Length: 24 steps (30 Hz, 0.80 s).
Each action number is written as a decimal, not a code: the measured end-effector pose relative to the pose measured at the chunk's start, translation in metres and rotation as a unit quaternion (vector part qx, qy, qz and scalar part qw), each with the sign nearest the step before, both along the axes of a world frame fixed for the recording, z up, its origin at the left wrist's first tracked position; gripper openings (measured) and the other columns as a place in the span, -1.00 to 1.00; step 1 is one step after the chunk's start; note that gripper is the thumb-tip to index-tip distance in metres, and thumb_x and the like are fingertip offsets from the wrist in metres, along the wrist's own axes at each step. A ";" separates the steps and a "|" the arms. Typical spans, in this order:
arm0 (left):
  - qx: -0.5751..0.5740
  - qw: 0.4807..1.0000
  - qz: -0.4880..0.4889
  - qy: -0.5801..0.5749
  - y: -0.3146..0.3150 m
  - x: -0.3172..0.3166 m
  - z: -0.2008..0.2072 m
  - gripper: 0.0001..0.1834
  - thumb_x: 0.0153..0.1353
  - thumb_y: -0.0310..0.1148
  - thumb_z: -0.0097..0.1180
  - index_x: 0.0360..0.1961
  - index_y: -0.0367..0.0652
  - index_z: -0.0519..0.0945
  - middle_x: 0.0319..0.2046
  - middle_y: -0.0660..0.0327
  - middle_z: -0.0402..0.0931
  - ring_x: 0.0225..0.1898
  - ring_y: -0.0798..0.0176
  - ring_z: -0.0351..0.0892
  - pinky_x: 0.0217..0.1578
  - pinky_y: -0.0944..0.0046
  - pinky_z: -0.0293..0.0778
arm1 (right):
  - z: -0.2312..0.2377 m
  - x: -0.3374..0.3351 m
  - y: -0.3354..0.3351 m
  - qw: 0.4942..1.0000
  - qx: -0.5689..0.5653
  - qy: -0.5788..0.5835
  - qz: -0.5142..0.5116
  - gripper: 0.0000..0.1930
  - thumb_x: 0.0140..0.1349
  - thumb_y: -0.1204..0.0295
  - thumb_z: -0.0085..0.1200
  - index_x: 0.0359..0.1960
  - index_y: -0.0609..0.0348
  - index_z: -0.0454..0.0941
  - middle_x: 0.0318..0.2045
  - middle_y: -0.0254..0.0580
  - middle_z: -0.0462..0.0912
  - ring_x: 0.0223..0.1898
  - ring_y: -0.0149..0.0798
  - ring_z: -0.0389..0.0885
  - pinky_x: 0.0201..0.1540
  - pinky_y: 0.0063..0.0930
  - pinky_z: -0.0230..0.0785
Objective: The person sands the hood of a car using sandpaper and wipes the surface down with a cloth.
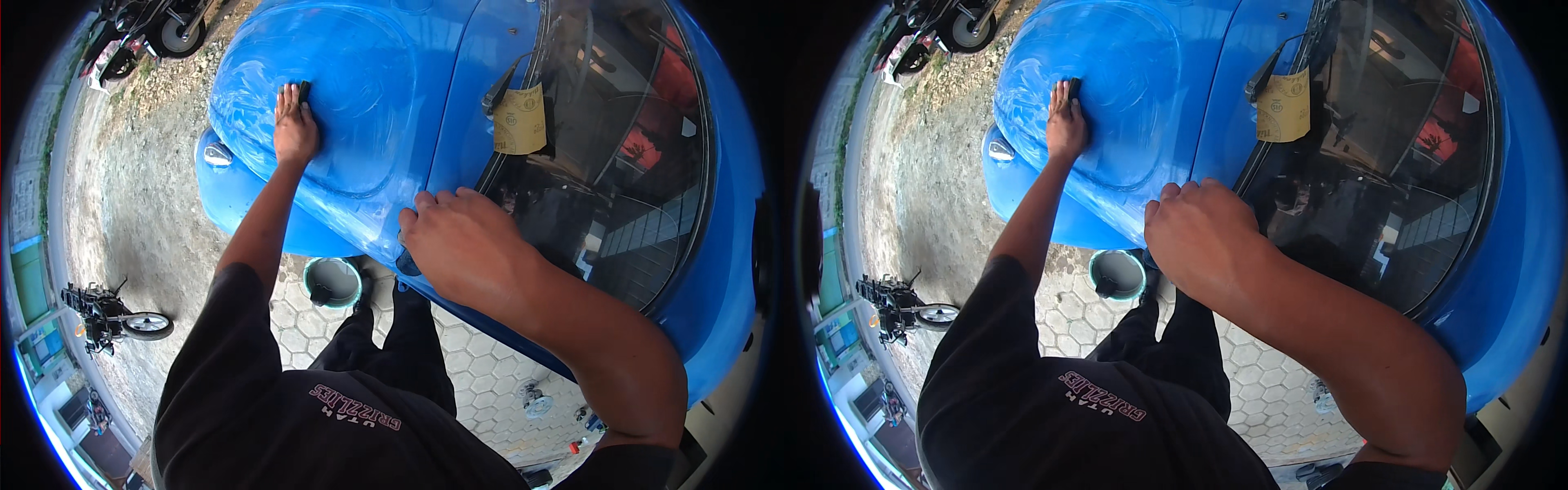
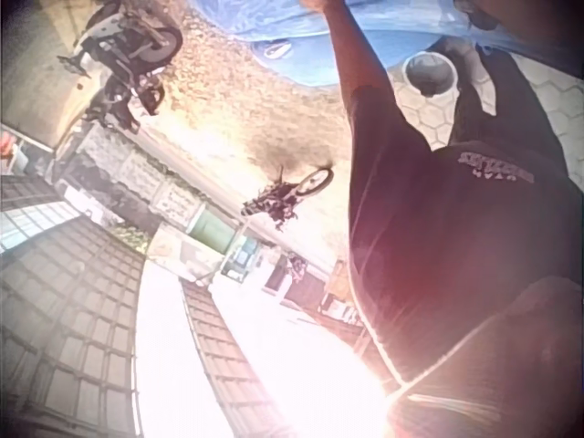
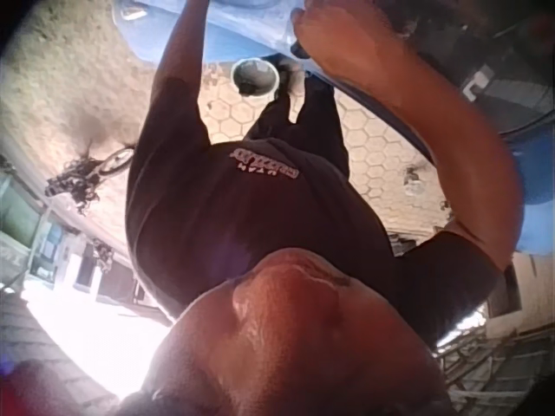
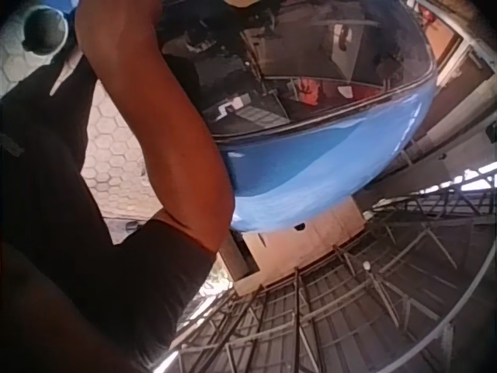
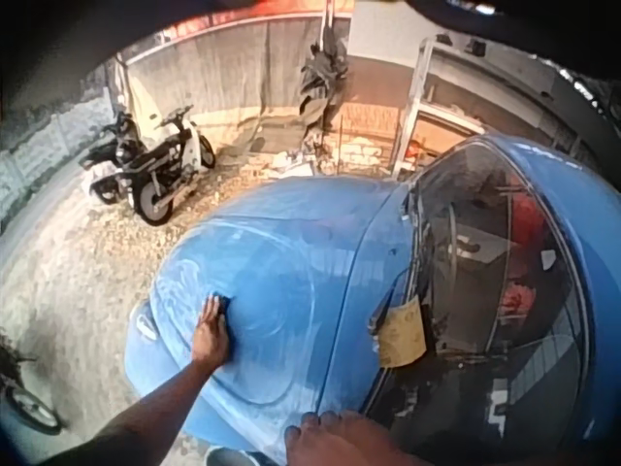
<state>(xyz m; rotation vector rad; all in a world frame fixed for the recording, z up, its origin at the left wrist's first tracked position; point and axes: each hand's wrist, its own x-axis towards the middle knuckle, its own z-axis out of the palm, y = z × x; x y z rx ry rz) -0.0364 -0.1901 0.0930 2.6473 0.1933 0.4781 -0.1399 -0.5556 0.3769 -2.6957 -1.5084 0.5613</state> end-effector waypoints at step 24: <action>-0.008 0.974 -0.220 0.047 -0.081 -0.154 0.036 -0.29 0.79 -0.41 -0.01 0.89 -0.20 0.32 0.87 -0.09 0.27 0.90 -0.22 0.17 0.86 -0.21 0.13 | -0.005 -0.001 -0.013 1.000 -0.002 -0.004 -0.019 -0.81 0.47 0.41 0.32 -0.01 0.22 0.83 -0.12 -0.08 0.88 -0.02 -0.08 0.95 0.07 -0.14 0.72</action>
